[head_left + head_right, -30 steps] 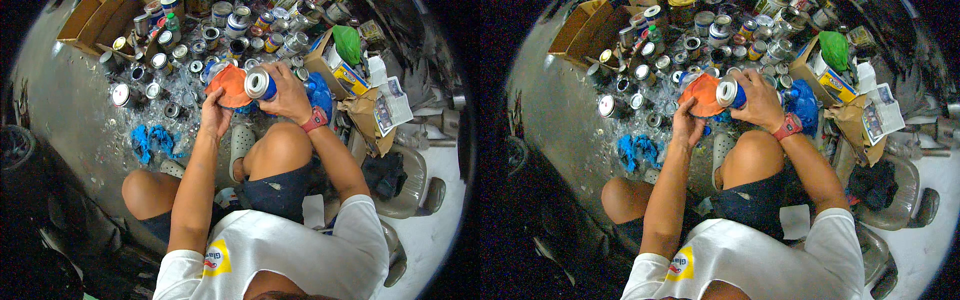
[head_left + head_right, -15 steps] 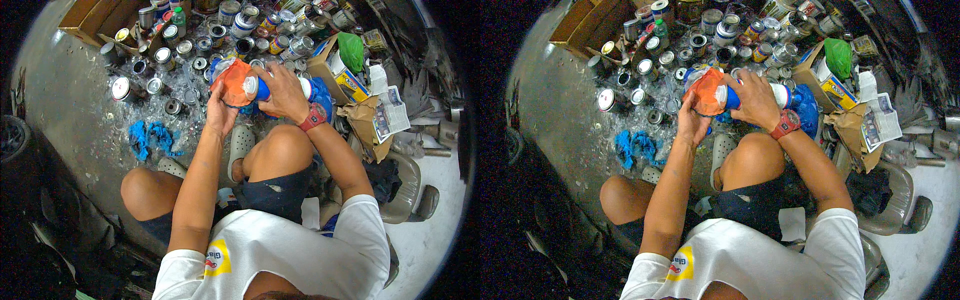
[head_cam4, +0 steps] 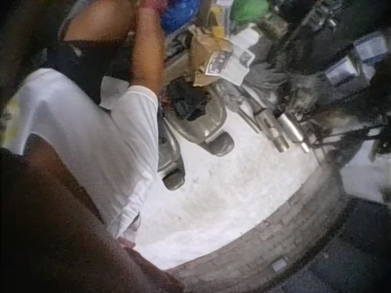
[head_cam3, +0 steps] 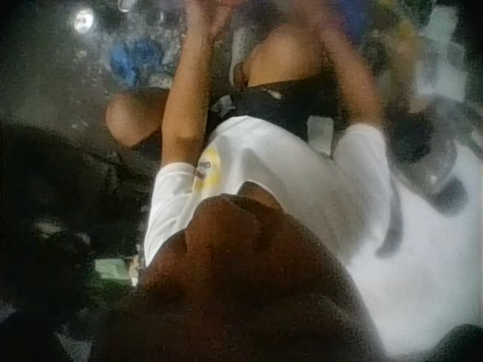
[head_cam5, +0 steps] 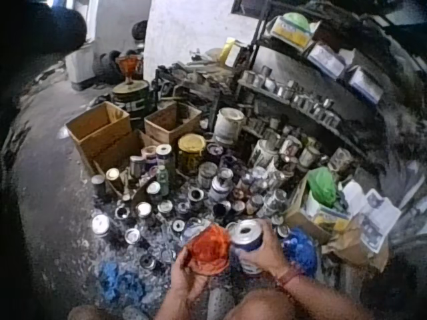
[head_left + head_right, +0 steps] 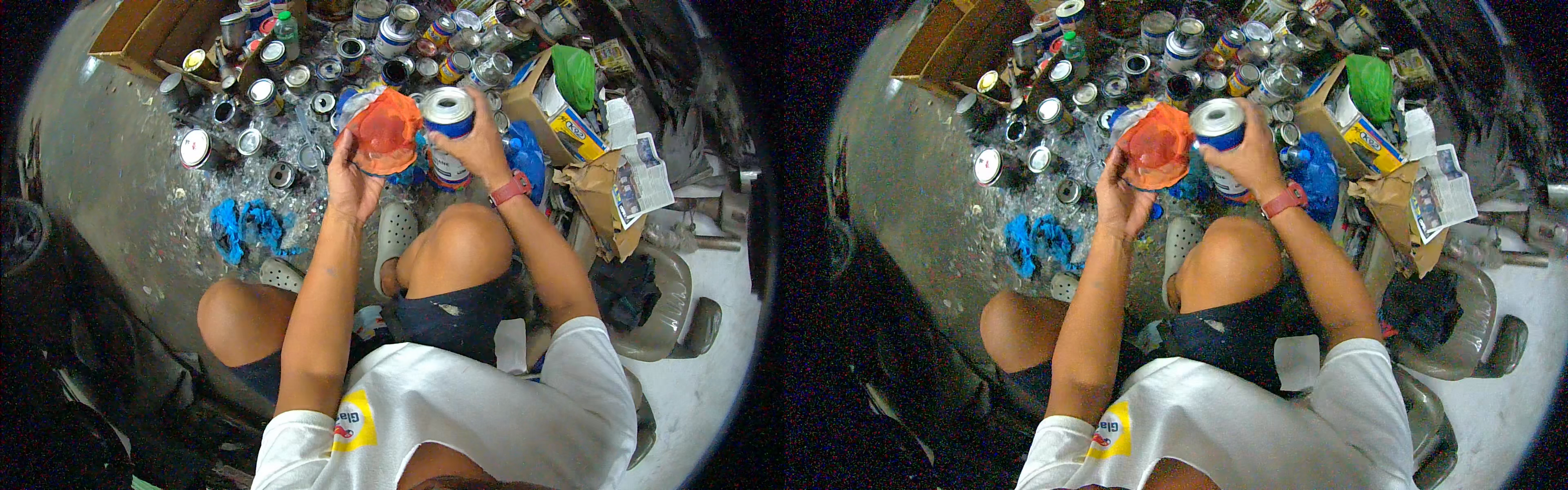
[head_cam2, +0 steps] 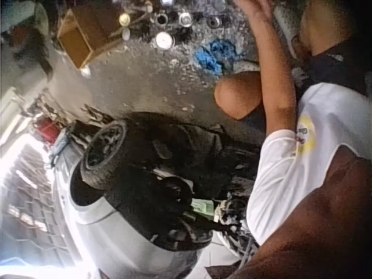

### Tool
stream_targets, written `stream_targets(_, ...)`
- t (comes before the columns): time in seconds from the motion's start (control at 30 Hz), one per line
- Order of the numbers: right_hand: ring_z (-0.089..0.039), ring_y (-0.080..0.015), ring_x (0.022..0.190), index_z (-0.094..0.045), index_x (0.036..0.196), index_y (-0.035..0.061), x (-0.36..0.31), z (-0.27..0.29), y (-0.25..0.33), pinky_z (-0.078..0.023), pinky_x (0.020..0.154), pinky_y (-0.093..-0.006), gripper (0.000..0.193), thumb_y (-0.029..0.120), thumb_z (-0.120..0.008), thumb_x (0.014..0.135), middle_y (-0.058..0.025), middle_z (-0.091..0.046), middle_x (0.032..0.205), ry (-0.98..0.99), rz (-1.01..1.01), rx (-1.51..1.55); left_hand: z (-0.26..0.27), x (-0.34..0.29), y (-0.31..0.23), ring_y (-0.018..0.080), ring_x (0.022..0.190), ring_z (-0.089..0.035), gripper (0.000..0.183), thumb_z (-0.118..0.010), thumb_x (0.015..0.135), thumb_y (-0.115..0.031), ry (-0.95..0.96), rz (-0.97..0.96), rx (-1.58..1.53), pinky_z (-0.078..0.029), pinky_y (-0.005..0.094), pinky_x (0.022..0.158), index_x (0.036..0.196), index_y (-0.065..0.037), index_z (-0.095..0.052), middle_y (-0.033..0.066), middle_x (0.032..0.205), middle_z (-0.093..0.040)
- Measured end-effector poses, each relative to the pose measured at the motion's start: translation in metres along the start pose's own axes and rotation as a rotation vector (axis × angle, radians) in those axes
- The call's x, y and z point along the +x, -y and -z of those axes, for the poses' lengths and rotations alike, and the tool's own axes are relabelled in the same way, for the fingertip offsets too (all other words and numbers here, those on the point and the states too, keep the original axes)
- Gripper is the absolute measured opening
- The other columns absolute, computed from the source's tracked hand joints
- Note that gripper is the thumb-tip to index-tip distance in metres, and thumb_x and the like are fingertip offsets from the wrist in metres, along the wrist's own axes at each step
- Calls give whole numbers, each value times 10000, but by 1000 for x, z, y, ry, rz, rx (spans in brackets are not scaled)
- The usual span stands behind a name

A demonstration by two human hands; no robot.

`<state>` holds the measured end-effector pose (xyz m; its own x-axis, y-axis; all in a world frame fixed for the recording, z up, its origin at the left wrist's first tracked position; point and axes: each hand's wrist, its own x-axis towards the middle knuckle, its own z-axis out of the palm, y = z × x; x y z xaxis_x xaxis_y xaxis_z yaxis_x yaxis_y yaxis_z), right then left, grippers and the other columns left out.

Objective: The person cleans a metal spray gun cup by wiping it with rags and moves various paint cans in a workshop area.

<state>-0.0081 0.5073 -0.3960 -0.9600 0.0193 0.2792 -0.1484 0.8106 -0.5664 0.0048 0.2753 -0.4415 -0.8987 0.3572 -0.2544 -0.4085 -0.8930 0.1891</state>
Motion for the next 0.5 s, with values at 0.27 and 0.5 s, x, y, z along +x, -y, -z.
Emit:
stream_targets(0.27,-630,-318,1155,-416,1365,52,-26,-26,-71,-495,1011,-430,887,244,-932,670,-182,-633,1255,-309,-344,185,3,-2,-28,359,1397,-467,501,-476,1039,-376,-101,-160,79,-329,544,1192,1426,-62,-523,147,1487,-524)
stream_targets(0.5,-637,-402,1119,-417,1339,35,-31,-81,-108,-512,962,-468,892,227,-929,633,-215,-642,1206,-218,-511,77,19,-6,-49,371,1412,-443,499,-459,1041,-377,-172,-226,127,-345,588,1176,1431,-72,-522,153,1503,-501)
